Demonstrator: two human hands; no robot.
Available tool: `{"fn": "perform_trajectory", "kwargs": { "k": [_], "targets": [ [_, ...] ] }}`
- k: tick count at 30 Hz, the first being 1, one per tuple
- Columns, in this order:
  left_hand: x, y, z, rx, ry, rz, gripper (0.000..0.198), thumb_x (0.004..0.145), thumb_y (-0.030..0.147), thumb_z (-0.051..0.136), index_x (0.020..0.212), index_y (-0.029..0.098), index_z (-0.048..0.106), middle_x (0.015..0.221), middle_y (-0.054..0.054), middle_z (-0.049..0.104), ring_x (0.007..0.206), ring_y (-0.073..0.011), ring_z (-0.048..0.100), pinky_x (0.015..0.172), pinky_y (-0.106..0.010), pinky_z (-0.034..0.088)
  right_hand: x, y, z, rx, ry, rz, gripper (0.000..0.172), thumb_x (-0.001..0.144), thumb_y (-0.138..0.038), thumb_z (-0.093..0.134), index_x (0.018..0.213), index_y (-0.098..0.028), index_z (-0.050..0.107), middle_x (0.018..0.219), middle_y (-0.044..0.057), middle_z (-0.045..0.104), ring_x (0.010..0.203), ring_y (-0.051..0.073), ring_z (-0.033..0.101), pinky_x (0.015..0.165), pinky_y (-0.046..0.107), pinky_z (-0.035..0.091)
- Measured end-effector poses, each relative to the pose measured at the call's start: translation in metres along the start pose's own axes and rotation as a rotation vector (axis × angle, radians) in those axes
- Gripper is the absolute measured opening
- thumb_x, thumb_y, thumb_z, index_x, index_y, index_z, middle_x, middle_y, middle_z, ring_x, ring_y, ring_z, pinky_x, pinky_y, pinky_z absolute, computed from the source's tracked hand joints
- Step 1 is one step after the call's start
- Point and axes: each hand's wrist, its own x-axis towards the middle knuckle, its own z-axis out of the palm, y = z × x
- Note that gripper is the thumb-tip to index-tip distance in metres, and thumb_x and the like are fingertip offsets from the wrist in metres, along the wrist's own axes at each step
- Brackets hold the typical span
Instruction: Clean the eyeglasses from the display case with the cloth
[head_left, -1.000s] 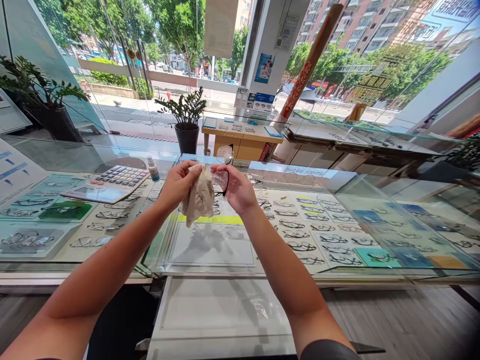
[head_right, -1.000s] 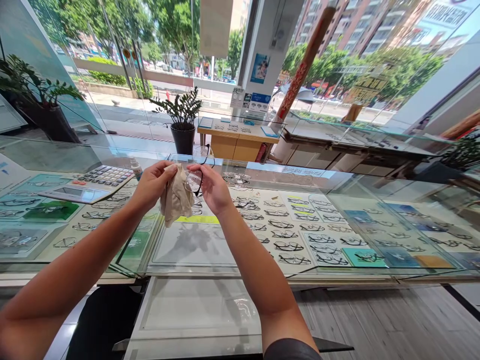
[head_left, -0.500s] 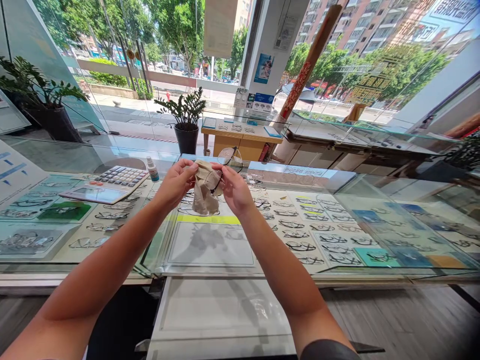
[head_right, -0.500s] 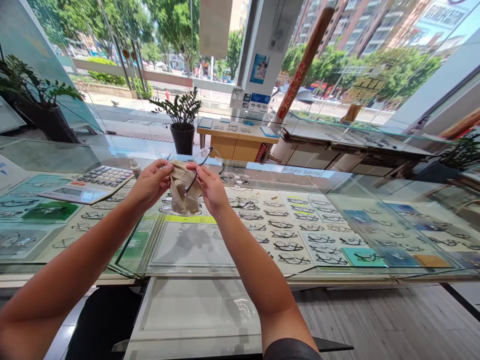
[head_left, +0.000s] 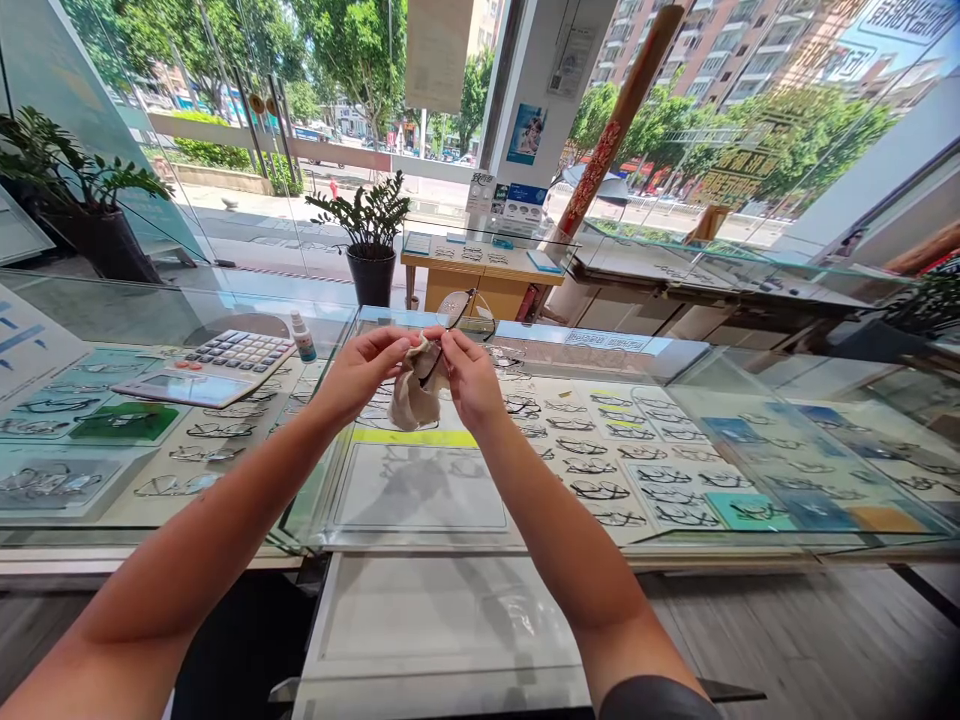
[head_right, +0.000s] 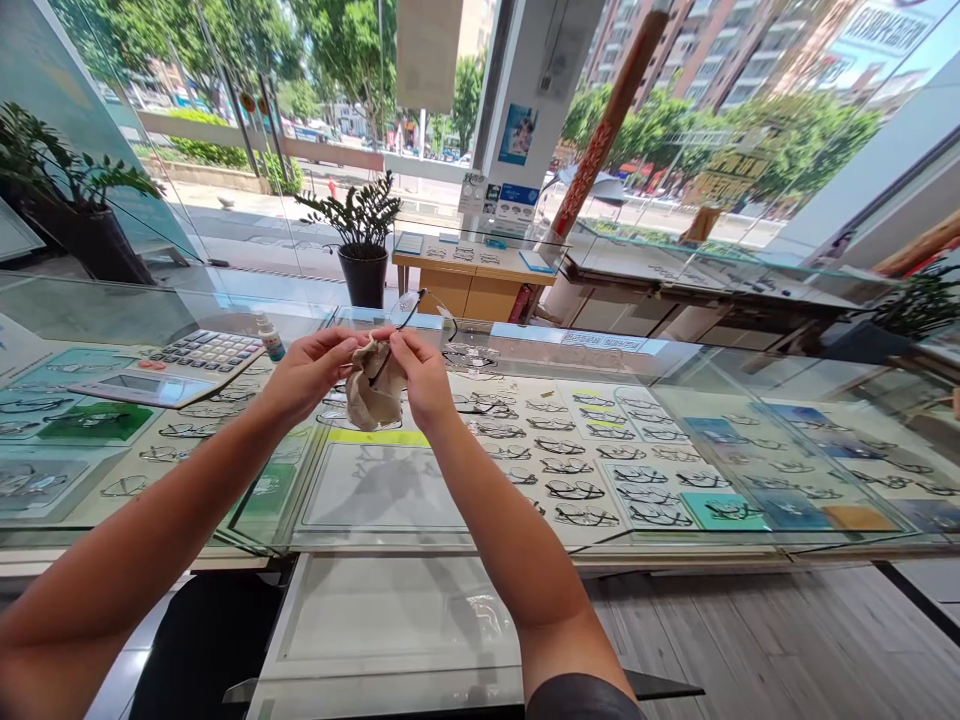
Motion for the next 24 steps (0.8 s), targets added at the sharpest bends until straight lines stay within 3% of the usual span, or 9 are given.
{"fn": "perform_trajectory", "kwargs": {
  "k": [5, 8, 11, 13, 17, 21, 24],
  "targets": [
    [0.0001, -0.0032, 0.0036, -0.018, 0.014, 0.051, 0.053, 0.072, 0.040, 0.103, 0.107, 0.021, 0.069, 0.117, -0.007, 0.077, 0.093, -0.0166, 0.073, 0.084, -0.029, 0.060, -0.0026, 0.0002, 0.0021, -0.071, 0.006, -0.019, 0.030, 0.087, -0.056, 0.089, 0.091, -0.027, 0.086, 0.101, 0.001, 0.074, 0.103, 0.019, 0.066, 0.099, 0.029, 0.057],
    [0.0000, -0.0019, 0.0017, -0.066, -0.050, -0.043, 0.055, 0.068, 0.029, 0.101, 0.107, 0.023, 0.063, 0.114, -0.004, 0.073, 0.084, -0.0130, 0.069, 0.077, -0.026, 0.057, -0.0029, -0.0010, 0.0018, -0.061, -0.007, -0.006, 0.030, 0.087, -0.056, 0.089, 0.091, -0.027, 0.085, 0.098, 0.000, 0.072, 0.096, 0.018, 0.065, 0.093, 0.028, 0.058],
    [-0.0009, 0.0018, 0.0003, -0.085, -0.109, -0.139, 0.052, 0.066, 0.023, 0.098, 0.103, 0.024, 0.062, 0.111, -0.004, 0.073, 0.086, -0.0148, 0.068, 0.076, -0.026, 0.057, -0.0028, -0.0025, 0.0012, -0.047, -0.032, -0.005, 0.033, 0.087, -0.058, 0.090, 0.091, -0.026, 0.086, 0.095, -0.001, 0.070, 0.092, 0.016, 0.063, 0.088, 0.026, 0.057],
    [-0.0017, 0.0040, 0.0008, -0.094, -0.117, -0.175, 0.046, 0.069, 0.027, 0.096, 0.101, 0.024, 0.064, 0.113, -0.005, 0.075, 0.086, -0.0155, 0.068, 0.075, -0.026, 0.056, -0.0030, -0.0036, 0.0011, -0.050, -0.036, 0.007, 0.033, 0.087, -0.058, 0.090, 0.092, -0.025, 0.086, 0.092, -0.001, 0.069, 0.090, 0.016, 0.062, 0.087, 0.026, 0.056],
    [-0.0023, 0.0035, 0.0024, -0.082, -0.113, -0.211, 0.044, 0.081, 0.052, 0.095, 0.100, 0.022, 0.069, 0.110, -0.006, 0.077, 0.081, -0.0158, 0.067, 0.069, -0.026, 0.054, -0.0035, -0.0057, 0.0015, -0.035, -0.044, 0.043, 0.029, 0.088, -0.054, 0.088, 0.090, -0.025, 0.085, 0.089, -0.001, 0.067, 0.089, 0.017, 0.062, 0.089, 0.029, 0.057],
    [-0.0015, -0.0002, 0.0008, -0.033, -0.245, -0.217, 0.055, 0.082, 0.069, 0.094, 0.100, 0.020, 0.076, 0.093, -0.007, 0.076, 0.079, -0.0182, 0.069, 0.067, -0.027, 0.053, -0.0040, -0.0073, 0.0006, -0.023, -0.044, 0.028, 0.027, 0.089, -0.051, 0.089, 0.089, -0.025, 0.085, 0.094, 0.000, 0.068, 0.090, 0.017, 0.063, 0.092, 0.030, 0.057],
    [-0.0012, -0.0010, -0.0025, -0.009, -0.336, -0.221, 0.058, 0.081, 0.073, 0.094, 0.099, 0.019, 0.080, 0.088, -0.007, 0.076, 0.076, -0.0195, 0.068, 0.065, -0.028, 0.053, -0.0044, -0.0088, 0.0001, -0.007, -0.062, 0.070, 0.028, 0.089, -0.053, 0.089, 0.093, -0.025, 0.085, 0.093, 0.000, 0.069, 0.086, 0.017, 0.062, 0.084, 0.030, 0.058]
  ]
}}
